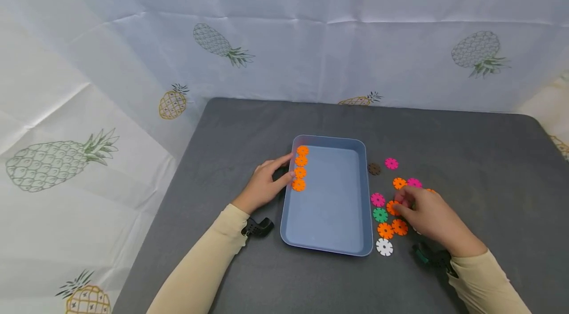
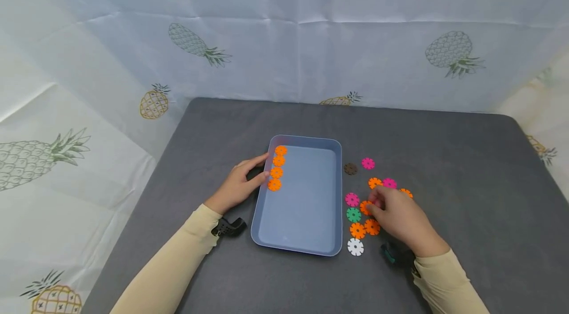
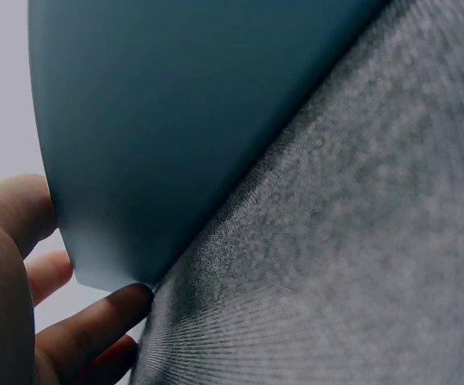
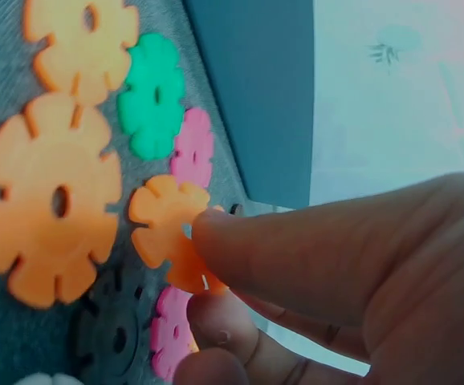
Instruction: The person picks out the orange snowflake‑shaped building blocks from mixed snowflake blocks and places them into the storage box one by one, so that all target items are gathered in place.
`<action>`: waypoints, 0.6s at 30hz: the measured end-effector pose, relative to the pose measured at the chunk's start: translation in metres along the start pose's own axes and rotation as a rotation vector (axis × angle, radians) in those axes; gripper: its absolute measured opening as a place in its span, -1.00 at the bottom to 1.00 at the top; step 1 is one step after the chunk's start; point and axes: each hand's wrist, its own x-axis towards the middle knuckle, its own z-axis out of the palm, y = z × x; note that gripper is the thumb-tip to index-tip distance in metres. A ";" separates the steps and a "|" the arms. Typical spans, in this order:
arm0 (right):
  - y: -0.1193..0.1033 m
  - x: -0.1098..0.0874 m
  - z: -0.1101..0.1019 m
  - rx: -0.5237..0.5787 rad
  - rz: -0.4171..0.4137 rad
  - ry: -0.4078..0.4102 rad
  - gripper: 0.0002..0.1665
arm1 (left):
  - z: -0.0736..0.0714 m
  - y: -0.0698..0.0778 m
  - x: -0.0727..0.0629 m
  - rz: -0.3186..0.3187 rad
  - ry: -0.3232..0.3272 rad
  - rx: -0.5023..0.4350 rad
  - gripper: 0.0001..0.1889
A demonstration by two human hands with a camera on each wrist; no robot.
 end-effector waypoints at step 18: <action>-0.022 0.006 -0.011 0.034 0.119 0.089 -0.83 | 0.000 -0.002 0.000 0.011 0.002 0.006 -0.38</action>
